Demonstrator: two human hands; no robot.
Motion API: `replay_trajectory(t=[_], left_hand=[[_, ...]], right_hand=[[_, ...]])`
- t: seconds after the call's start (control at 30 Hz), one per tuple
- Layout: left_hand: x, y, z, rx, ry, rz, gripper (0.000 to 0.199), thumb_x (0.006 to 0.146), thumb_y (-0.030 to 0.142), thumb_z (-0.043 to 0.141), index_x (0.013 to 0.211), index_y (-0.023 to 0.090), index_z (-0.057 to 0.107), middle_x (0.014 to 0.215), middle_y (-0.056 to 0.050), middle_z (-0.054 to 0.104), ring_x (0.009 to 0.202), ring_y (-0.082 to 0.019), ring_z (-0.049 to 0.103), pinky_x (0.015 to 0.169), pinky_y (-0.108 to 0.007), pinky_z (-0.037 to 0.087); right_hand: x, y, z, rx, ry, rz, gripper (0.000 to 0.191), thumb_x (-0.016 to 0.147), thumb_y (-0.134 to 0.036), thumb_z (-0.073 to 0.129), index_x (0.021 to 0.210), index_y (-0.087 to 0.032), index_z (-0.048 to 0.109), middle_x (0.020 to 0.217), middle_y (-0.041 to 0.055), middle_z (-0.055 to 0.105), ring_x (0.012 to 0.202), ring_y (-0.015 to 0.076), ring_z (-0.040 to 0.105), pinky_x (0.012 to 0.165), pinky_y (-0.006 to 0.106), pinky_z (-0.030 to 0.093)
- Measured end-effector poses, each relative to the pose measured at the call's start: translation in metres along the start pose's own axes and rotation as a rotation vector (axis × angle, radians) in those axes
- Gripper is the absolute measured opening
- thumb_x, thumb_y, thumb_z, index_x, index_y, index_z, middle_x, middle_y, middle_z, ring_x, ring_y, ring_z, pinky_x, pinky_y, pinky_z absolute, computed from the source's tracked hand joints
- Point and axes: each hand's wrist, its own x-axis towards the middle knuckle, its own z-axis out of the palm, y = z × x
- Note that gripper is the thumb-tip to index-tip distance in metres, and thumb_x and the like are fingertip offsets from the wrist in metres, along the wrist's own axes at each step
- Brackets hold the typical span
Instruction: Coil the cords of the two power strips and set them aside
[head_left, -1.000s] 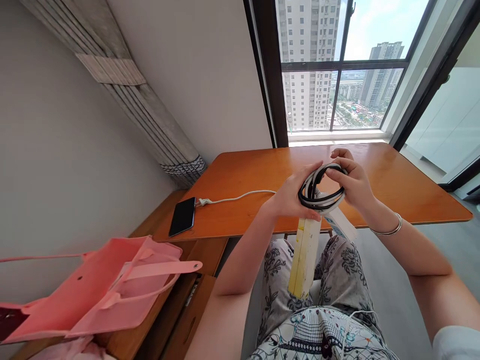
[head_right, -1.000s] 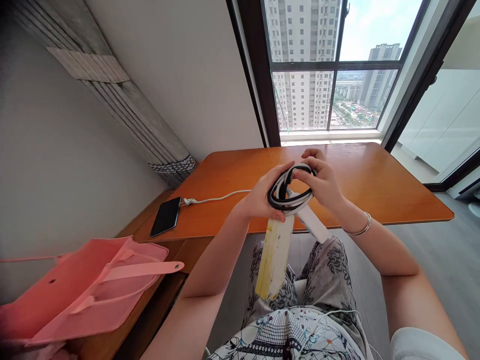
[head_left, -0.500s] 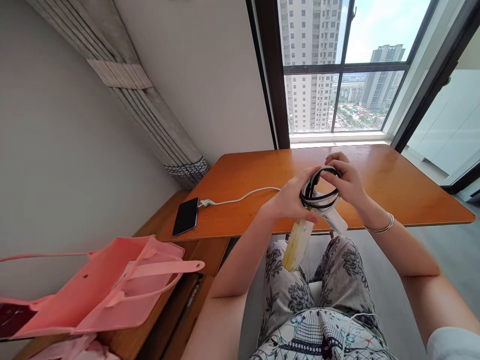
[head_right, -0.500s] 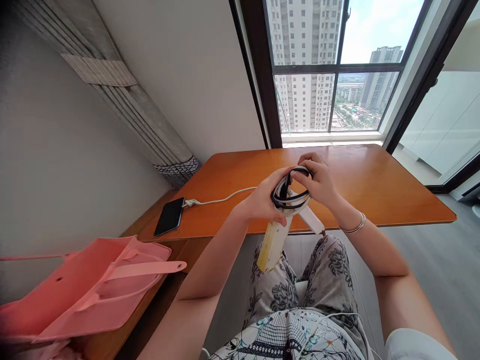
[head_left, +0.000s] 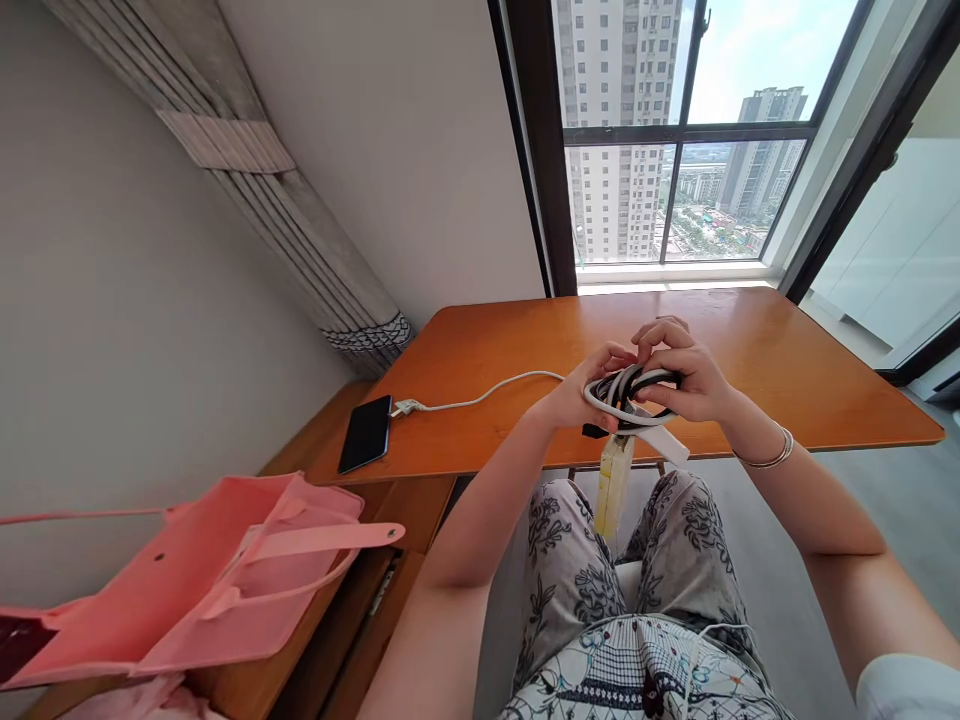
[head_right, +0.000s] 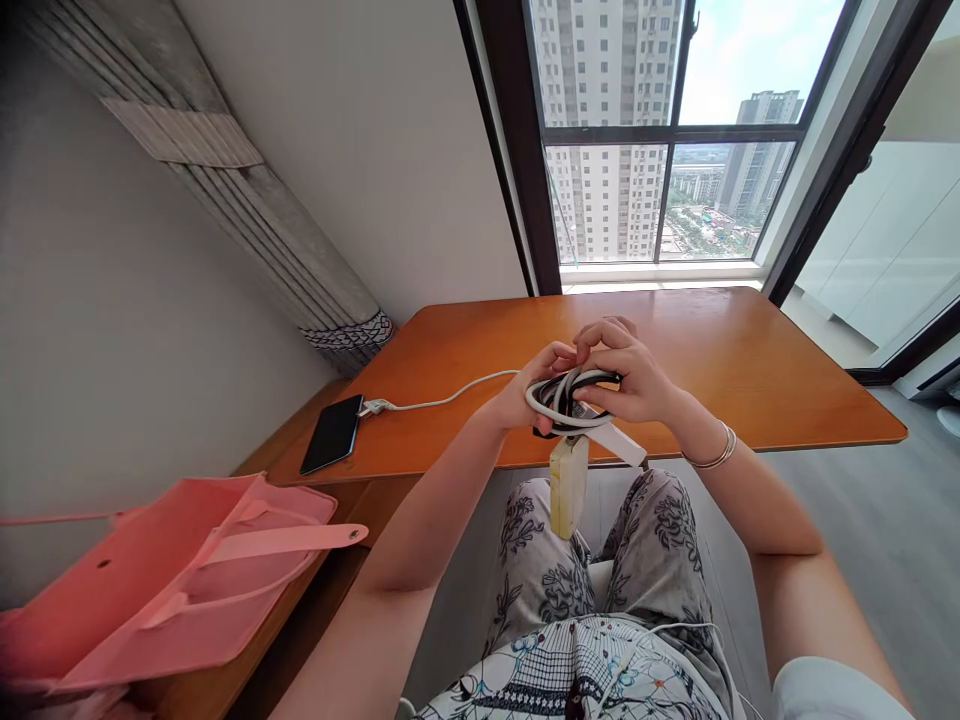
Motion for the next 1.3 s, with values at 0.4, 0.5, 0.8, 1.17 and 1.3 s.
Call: replay_trajectory(t=[0.4, 0.5, 0.8, 1.17, 1.3], left_hand=[[0.000, 0.014, 0.003, 0.163, -0.055, 0.133, 0.115, 0.047, 0.066, 0.088, 0.147, 0.023, 0.049, 0.135, -0.016, 0.062, 0.118, -0.036, 0.063, 0.099, -0.044, 0.052], [-0.001, 0.012, 0.004, 0.187, -0.092, 0.169, 0.115, 0.048, 0.064, 0.088, 0.148, 0.025, 0.048, 0.130, -0.015, 0.066, 0.103, -0.032, 0.070, 0.090, -0.040, 0.056], [0.007, 0.025, -0.001, 0.409, -0.080, 0.140, 0.090, 0.053, 0.075, 0.079, 0.122, 0.019, 0.069, 0.113, -0.012, 0.072, 0.102, -0.031, 0.067, 0.090, -0.038, 0.053], [0.001, 0.020, 0.022, 0.239, -0.075, 0.126, 0.100, 0.044, 0.061, 0.090, 0.129, 0.020, 0.056, 0.113, -0.009, 0.067, 0.105, -0.031, 0.063, 0.090, -0.040, 0.052], [0.005, 0.019, 0.032, 0.259, -0.097, 0.120, 0.085, 0.050, 0.052, 0.090, 0.121, 0.016, 0.061, 0.102, -0.007, 0.068, 0.090, -0.025, 0.064, 0.078, -0.035, 0.053]], right_hand=[[0.002, -0.010, -0.004, 0.070, 0.067, 0.042, 0.033, 0.088, -0.054, 0.061, 0.077, -0.023, 0.069, 0.095, 0.0080, 0.055, 0.106, 0.0269, 0.053, 0.098, 0.048, 0.044], [0.001, -0.013, -0.005, -0.013, 0.126, -0.010, 0.030, 0.084, -0.049, 0.065, 0.070, -0.023, 0.068, 0.100, 0.0084, 0.055, 0.109, 0.0289, 0.050, 0.098, 0.051, 0.043], [-0.001, -0.015, -0.004, -0.279, 0.211, -0.277, 0.041, 0.084, -0.056, 0.069, 0.062, -0.023, 0.057, 0.090, 0.0051, 0.055, 0.099, 0.0250, 0.053, 0.093, 0.048, 0.043], [0.017, -0.027, -0.027, -0.460, 0.009, -0.620, 0.047, 0.094, -0.060, 0.054, 0.065, -0.023, 0.052, 0.077, -0.0034, 0.062, 0.074, 0.0133, 0.057, 0.088, 0.039, 0.044], [0.017, -0.022, -0.029, -0.539, -0.065, -0.563, 0.056, 0.098, -0.064, 0.040, 0.059, -0.023, 0.049, 0.055, -0.0053, 0.044, 0.055, 0.0116, 0.045, 0.095, 0.044, 0.041]])
